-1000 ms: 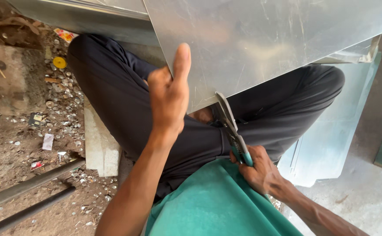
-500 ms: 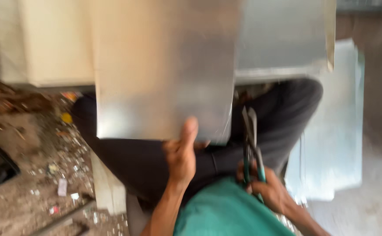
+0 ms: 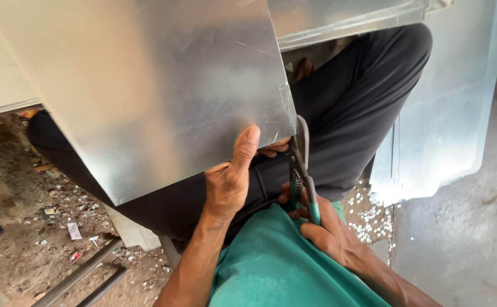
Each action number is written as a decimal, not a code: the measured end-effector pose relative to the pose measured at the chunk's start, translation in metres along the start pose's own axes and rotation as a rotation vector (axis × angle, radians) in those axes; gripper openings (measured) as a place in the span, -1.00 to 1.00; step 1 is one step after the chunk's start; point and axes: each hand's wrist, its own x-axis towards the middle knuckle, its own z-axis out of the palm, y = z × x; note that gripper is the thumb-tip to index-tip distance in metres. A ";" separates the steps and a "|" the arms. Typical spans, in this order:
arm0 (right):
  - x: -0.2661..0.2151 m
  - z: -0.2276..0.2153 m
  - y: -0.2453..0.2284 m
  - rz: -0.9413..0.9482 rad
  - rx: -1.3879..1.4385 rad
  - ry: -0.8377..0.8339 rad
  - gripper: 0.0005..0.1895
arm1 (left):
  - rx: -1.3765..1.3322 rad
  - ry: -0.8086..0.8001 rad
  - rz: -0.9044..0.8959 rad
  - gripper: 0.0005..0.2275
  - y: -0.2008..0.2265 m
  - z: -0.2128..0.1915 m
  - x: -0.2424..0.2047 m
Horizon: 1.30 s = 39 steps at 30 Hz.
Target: The person sits cross-legged on the floor and uses tin snips to cut a large rectangular metal sheet. They repeatedly trim the edges of the sheet, creating small rectangular notches and removing strips of metal. The cut pieces fall onto the floor around them.
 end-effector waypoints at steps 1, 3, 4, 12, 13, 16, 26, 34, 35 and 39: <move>0.000 0.000 -0.002 0.004 -0.005 -0.004 -0.08 | 0.053 0.026 0.029 -0.78 -0.003 -0.002 -0.001; 0.001 0.001 -0.007 0.012 -0.014 -0.014 -0.05 | 0.071 0.045 0.039 -0.81 -0.008 -0.004 -0.003; 0.002 0.000 -0.009 0.033 -0.019 -0.008 -0.05 | 0.036 0.039 0.020 -0.82 -0.010 -0.005 -0.004; 0.011 -0.007 -0.015 -0.025 -0.234 0.084 -0.44 | 0.121 0.086 0.030 -0.85 -0.014 -0.007 -0.009; 0.014 -0.007 -0.013 -0.004 -0.243 0.102 -0.49 | 0.124 0.089 0.029 -0.85 -0.013 -0.007 -0.009; 0.021 -0.004 -0.005 0.042 -0.282 0.173 -0.64 | 0.111 0.069 0.013 -0.87 -0.007 -0.004 -0.007; 0.026 -0.004 -0.023 -0.154 -0.204 0.158 -0.54 | 0.322 0.063 0.091 -0.87 0.005 0.004 -0.003; 0.038 -0.017 0.023 -0.317 -0.519 0.313 -0.69 | 0.033 -0.061 -0.031 -0.91 0.021 -0.014 -0.010; 0.030 -0.027 0.022 -0.520 -0.599 0.331 -0.51 | 0.005 -0.091 -0.007 -0.91 0.030 -0.035 -0.019; 0.022 -0.072 0.015 -0.263 -1.050 0.154 -0.78 | 0.011 0.173 0.126 -0.92 0.049 -0.103 -0.051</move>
